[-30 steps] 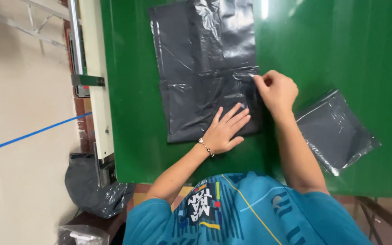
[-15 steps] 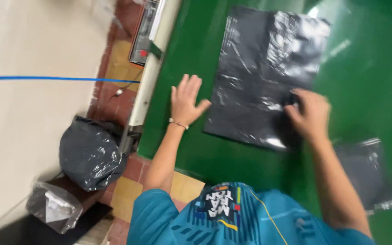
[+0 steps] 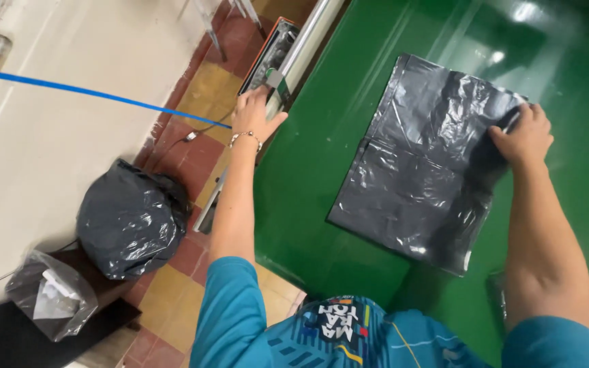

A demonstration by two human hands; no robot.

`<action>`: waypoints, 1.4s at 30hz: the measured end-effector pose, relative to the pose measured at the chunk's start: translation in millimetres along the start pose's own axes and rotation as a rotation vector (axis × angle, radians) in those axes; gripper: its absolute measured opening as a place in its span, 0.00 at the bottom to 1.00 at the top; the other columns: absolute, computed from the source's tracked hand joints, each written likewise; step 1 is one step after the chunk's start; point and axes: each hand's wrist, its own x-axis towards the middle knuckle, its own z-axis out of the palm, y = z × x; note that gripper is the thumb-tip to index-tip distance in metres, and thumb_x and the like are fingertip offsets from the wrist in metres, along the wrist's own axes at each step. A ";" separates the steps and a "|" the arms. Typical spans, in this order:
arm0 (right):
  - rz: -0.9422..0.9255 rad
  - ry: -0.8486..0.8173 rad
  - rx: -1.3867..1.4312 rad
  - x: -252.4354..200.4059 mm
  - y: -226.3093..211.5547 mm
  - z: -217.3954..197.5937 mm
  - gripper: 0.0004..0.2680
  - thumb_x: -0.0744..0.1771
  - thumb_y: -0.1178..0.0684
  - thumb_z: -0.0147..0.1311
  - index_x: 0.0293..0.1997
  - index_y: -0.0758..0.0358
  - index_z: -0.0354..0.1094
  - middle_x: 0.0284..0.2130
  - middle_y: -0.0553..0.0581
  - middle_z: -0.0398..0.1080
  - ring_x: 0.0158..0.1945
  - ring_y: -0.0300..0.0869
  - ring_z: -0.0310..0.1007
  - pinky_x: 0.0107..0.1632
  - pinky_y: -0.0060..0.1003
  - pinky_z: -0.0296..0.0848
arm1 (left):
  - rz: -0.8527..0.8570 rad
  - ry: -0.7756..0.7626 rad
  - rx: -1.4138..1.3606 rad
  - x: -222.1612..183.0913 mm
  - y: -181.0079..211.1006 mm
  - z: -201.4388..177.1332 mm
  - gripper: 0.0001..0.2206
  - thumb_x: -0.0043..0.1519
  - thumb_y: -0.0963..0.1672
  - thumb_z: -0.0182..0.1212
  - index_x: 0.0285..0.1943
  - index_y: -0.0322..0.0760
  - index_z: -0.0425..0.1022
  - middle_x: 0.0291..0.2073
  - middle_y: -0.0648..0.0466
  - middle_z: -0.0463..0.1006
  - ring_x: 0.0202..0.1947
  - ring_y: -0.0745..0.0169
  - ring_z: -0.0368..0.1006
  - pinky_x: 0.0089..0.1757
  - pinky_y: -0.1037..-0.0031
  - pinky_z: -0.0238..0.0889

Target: Folding black plastic bags and inserting them into clear plastic sleeves for packaging.

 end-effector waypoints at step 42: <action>-0.444 0.429 0.531 -114.8 -18.0 -44.1 0.11 0.60 0.66 0.63 0.41 0.55 0.72 0.37 0.58 0.72 0.46 0.58 0.73 0.52 0.51 0.70 | 0.953 -0.119 -0.439 -99.5 200.8 203.6 0.28 0.70 0.60 0.26 0.65 0.59 0.72 0.58 0.62 0.77 0.64 0.61 0.70 0.61 0.57 0.61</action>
